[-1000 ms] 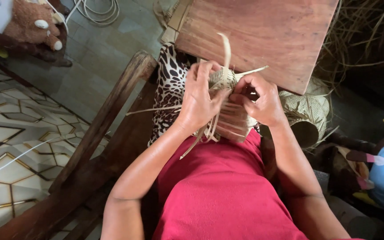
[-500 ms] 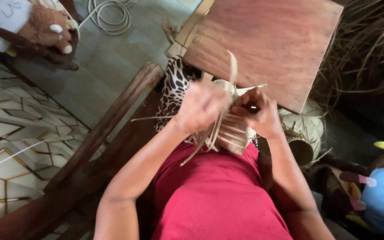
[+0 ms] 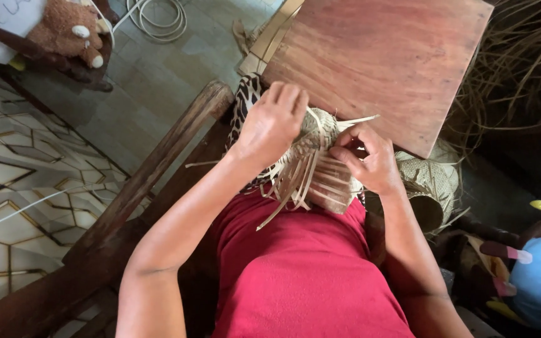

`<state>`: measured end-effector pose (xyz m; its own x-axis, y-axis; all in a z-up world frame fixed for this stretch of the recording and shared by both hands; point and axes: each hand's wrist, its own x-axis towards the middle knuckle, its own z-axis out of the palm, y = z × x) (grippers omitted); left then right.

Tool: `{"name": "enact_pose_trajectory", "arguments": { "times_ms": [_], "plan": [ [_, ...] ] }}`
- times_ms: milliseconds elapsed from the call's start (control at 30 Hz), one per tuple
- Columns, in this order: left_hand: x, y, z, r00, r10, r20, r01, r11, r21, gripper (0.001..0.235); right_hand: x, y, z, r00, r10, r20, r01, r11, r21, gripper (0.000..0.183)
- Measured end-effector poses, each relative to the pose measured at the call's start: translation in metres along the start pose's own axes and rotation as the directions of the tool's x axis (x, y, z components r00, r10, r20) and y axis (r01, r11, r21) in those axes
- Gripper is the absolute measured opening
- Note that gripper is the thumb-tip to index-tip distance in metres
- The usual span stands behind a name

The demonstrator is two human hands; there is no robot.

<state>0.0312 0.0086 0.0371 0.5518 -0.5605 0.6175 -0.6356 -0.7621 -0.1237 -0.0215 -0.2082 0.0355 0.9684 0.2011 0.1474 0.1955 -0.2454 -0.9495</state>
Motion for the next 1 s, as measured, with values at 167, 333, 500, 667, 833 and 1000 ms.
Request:
{"name": "enact_pose_trajectory", "arguments": {
  "times_ms": [167, 333, 500, 667, 833, 1000],
  "plan": [
    [0.005, 0.012, -0.042, 0.804, -0.331, 0.494, 0.574, 0.212, -0.791, 0.009, 0.004, -0.001, -0.003, 0.982, -0.166, 0.085, 0.176, 0.977, -0.119, 0.01],
    [0.006, 0.035, -0.046, 0.53, -0.269, 0.804, 0.625, -0.516, -0.585, 0.017, 0.005, -0.002, -0.005, 0.958, -0.259, 0.128, 0.271, 0.958, -0.092, 0.017],
    [0.002, 0.057, -0.03, 0.541, -0.616, 0.573, 0.692, -0.061, -0.719, 0.013, 0.002, -0.009, -0.008, 0.965, -0.183, 0.189, 0.181, 0.983, 0.026, 0.008],
    [0.0, 0.074, -0.034, 0.64, -0.72, 0.27, 0.543, 0.175, -0.821, 0.01, 0.0, 0.013, -0.011, 0.938, -0.269, 0.218, 0.278, 0.961, -0.011, 0.016],
    [-0.006, 0.086, -0.029, 0.641, -0.749, 0.167, 0.489, 0.231, -0.841, 0.012, 0.001, -0.013, -0.005, 0.942, -0.28, 0.187, 0.295, 0.954, -0.058, 0.019],
    [0.0, 0.073, -0.046, 0.648, -0.692, 0.318, 0.523, 0.102, -0.846, 0.007, -0.003, -0.009, -0.001, 0.95, -0.285, 0.128, 0.297, 0.951, -0.088, 0.016]
  ]
}}
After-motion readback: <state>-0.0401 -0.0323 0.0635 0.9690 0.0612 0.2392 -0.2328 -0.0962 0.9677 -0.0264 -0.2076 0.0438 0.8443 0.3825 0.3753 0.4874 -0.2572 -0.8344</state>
